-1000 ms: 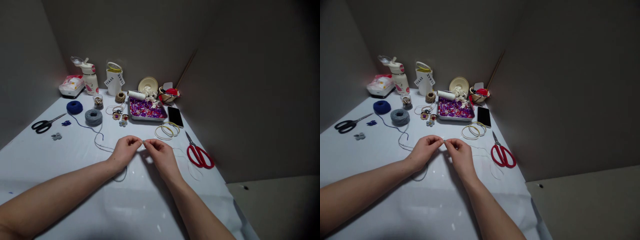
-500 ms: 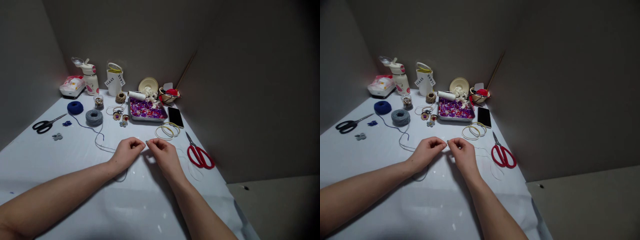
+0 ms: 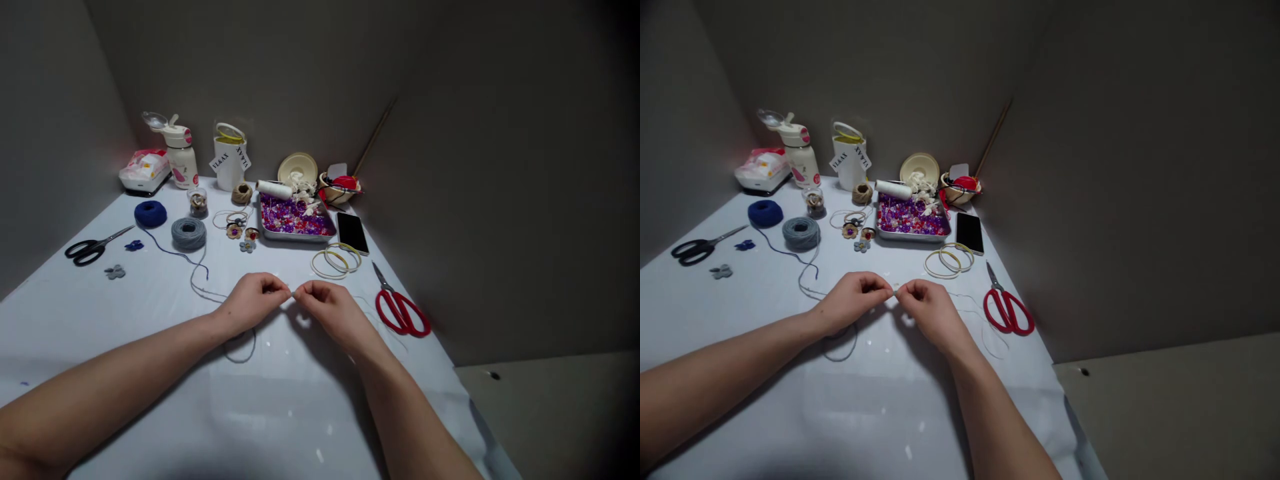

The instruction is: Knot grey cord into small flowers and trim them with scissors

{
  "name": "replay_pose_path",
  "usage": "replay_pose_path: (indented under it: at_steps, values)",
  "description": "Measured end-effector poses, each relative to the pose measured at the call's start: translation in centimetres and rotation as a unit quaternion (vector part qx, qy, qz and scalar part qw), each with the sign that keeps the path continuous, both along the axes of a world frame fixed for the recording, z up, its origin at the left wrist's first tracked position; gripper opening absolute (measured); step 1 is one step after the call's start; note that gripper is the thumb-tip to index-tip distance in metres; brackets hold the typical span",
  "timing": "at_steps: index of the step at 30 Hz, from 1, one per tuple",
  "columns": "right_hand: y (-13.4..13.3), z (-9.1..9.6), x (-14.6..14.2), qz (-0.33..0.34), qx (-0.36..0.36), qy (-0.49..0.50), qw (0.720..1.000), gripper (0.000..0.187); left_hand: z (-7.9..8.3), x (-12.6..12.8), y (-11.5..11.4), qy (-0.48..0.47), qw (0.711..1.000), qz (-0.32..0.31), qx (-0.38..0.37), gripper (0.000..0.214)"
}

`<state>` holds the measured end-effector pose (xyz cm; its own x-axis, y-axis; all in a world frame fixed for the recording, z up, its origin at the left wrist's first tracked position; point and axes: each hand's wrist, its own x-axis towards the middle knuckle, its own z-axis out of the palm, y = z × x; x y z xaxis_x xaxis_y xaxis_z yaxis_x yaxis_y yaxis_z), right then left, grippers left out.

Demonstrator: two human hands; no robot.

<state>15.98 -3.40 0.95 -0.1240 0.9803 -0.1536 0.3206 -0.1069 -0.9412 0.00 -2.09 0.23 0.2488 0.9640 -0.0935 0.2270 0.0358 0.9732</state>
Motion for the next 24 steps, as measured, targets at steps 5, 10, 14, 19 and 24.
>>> replay_pose_path:
  at_steps: [5,10,14,19,24]
  values:
    - [0.0,0.0,0.6,0.078,0.012,-0.097,0.992,0.017,0.1,-0.6,0.3,0.071,0.994,-0.078,-0.029,0.017]
    - [-0.2,0.2,1.2,0.168,0.006,-0.144,0.975,0.011,-0.3,-1.2,0.6,0.108,0.978,-0.156,-0.085,0.02]
    - [-0.3,0.4,1.4,0.173,-0.007,-0.128,0.977,0.014,-0.5,-1.2,0.6,0.066,0.981,-0.161,-0.087,0.015]
    - [0.2,0.2,0.8,0.025,-0.004,-0.004,1.0,0.021,0.0,-0.3,0.4,-0.063,0.995,-0.005,-0.075,0.011]
    - [0.4,-0.7,-0.4,-0.088,0.023,0.096,0.991,0.023,-0.2,0.4,0.1,-0.181,0.974,0.087,-0.103,0.02]
